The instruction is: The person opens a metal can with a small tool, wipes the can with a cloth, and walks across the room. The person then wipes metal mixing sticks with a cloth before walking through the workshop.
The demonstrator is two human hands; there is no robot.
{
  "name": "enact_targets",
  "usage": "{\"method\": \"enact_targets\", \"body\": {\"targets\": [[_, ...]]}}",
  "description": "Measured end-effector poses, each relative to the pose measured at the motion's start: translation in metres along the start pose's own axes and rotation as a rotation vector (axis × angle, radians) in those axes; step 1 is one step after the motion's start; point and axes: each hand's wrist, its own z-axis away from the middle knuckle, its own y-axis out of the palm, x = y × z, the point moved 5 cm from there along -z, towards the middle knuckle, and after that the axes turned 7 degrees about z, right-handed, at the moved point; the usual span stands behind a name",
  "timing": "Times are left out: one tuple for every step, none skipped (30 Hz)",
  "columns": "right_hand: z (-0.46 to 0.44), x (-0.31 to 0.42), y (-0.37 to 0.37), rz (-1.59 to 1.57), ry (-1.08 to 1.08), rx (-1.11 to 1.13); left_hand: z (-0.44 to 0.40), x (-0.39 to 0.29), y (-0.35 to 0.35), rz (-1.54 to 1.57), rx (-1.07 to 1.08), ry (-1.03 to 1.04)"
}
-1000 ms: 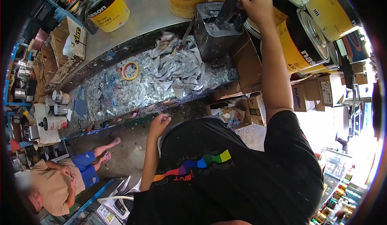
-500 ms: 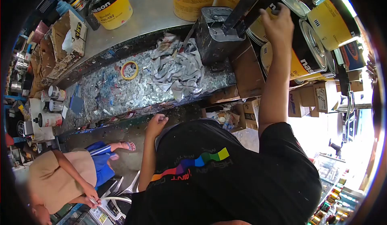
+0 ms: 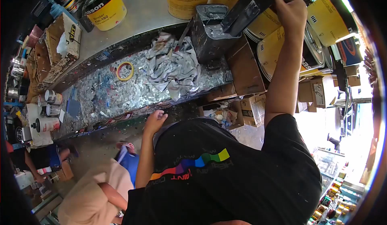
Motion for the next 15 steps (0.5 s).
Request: {"method": "enact_targets", "body": {"targets": [[0.000,0.000,-0.002,0.036,-0.011,-0.014,0.000,-0.001,0.001,-0.001,0.002,0.004],[0.000,0.001,-0.003,0.072,-0.023,-0.030,0.000,-0.002,0.001,-0.003,0.004,0.008],[0.001,0.001,-0.005,0.107,-0.035,-0.045,-0.001,-0.004,0.003,0.030,0.010,0.014],[0.000,0.002,-0.005,0.140,-0.048,-0.061,0.000,-0.005,0.005,0.062,0.014,0.020],[0.000,0.002,-0.005,0.171,-0.061,-0.077,-0.001,-0.007,0.006,0.094,0.015,0.026],[0.000,0.002,-0.003,0.200,-0.075,-0.092,-0.001,-0.009,0.008,0.125,0.014,0.036],[0.000,-0.012,0.004,0.237,0.001,-0.016,0.001,-0.016,0.008,0.155,0.011,0.045],[0.006,-0.013,0.010,0.263,-0.002,-0.023,0.002,-0.026,0.008,0.185,0.010,0.053],[0.013,-0.013,0.015,0.290,-0.002,-0.028,0.004,-0.035,0.008,0.211,0.017,0.065],[0.019,-0.012,0.018,0.318,0.000,-0.034,0.005,-0.049,0.007,0.237,0.025,0.078],[0.023,-0.013,0.022,0.285,0.060,0.030,0.003,-0.064,0.005,0.262,0.031,0.093],[0.021,-0.022,0.025,0.306,0.038,0.010,0.002,-0.080,0.003,0.255,0.010,0.136],[0.016,-0.039,0.029,0.327,0.016,-0.007,0.000,-0.095,0.000,0.248,-0.013,0.177],[0.015,-0.046,0.034,0.345,-0.006,-0.022,-0.002,-0.110,-0.002,0.241,-0.037,0.215],[0.017,-0.029,0.024,0.274,-0.125,-0.141,-0.004,-0.128,-0.007,0.176,-0.092,0.265]]}}
